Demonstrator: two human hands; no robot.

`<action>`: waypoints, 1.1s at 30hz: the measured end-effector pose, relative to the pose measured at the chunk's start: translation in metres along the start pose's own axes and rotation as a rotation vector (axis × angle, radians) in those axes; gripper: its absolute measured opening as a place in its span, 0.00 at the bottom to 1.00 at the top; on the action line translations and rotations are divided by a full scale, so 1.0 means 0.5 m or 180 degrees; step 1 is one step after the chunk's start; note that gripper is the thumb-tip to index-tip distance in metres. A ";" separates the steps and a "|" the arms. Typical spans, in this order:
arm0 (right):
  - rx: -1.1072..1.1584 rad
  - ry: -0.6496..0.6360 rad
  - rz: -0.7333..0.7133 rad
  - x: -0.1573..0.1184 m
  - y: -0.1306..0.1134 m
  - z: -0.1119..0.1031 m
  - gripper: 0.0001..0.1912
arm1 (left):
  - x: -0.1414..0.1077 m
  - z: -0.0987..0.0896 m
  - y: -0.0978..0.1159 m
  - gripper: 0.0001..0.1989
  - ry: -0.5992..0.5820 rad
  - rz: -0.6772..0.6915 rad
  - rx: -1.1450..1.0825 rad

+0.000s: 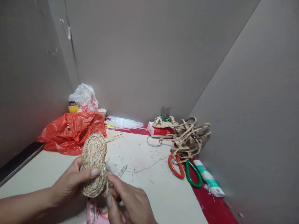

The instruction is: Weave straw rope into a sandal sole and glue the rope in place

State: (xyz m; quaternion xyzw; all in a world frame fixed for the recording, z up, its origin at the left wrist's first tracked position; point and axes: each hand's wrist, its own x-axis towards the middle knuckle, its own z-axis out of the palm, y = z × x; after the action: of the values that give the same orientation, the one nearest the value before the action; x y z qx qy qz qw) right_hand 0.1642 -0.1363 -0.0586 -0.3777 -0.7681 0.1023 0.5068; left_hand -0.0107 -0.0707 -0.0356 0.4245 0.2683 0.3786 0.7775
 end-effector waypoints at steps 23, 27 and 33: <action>0.0456 0.0267 0.0267 -0.030 0.011 0.036 0.26 | -0.003 0.015 -0.007 0.06 0.0306 0.0061 -0.0278; 0.0326 0.0213 0.0238 -0.031 0.012 0.032 0.28 | -0.002 0.014 -0.009 0.05 0.0388 0.0096 -0.0360; 0.0016 0.0053 -0.0072 -0.031 0.023 0.030 0.34 | -0.004 0.012 -0.019 0.06 0.0481 0.0080 -0.0287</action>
State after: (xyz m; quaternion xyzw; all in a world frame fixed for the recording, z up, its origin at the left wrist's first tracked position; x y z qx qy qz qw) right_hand 0.1597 -0.1356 -0.0827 -0.3686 -0.7678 0.0954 0.5153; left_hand -0.0040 -0.0782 -0.0408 0.3626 0.3036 0.4310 0.7685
